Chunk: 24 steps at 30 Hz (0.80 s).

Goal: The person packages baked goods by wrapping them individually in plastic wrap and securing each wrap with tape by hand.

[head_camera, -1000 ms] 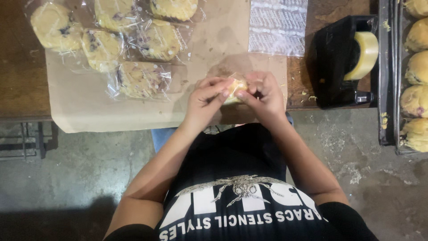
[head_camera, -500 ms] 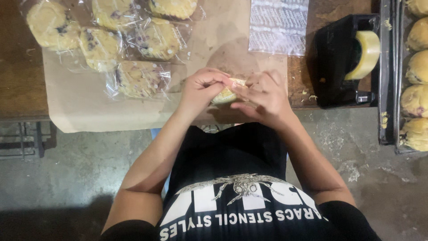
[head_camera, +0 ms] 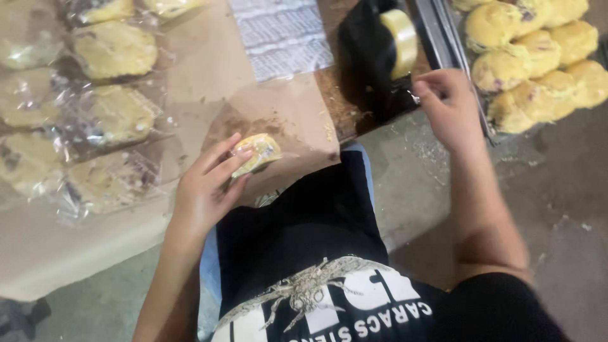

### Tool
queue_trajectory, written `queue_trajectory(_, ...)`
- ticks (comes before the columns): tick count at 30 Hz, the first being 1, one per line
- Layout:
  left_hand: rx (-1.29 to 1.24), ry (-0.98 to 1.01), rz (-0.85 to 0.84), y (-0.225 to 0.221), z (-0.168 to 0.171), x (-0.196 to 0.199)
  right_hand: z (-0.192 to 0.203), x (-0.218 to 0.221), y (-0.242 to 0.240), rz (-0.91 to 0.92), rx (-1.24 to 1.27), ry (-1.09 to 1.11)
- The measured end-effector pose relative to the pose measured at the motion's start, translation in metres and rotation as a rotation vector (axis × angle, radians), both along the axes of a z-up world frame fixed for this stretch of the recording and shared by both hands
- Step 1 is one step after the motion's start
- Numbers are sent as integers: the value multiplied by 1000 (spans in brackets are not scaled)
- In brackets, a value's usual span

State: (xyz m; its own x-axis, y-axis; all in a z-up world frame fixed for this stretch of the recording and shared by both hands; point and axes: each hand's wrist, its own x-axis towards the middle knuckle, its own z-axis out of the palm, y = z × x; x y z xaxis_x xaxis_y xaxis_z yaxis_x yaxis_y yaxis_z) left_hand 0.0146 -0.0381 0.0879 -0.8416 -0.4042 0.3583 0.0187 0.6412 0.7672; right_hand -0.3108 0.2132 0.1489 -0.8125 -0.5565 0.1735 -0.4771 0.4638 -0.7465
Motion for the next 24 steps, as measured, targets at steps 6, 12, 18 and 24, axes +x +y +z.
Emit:
queue_trajectory(6, -71, -36, 60, 7, 3, -3, 14, -42, -24, -58, 154, -835)
queue_trajectory(12, -31, -33, 110, 13, 0, 1, -12, -13, 38, 20, -289, -794)
queue_trajectory(18, -2, 23, 125, 22, -11, -3, -92, -6, 87, 66, -464, -596)
queue_trajectory(24, -107, 73, 188, 29, -20, -3, -122, 0, 71, -116, -659, -1031)
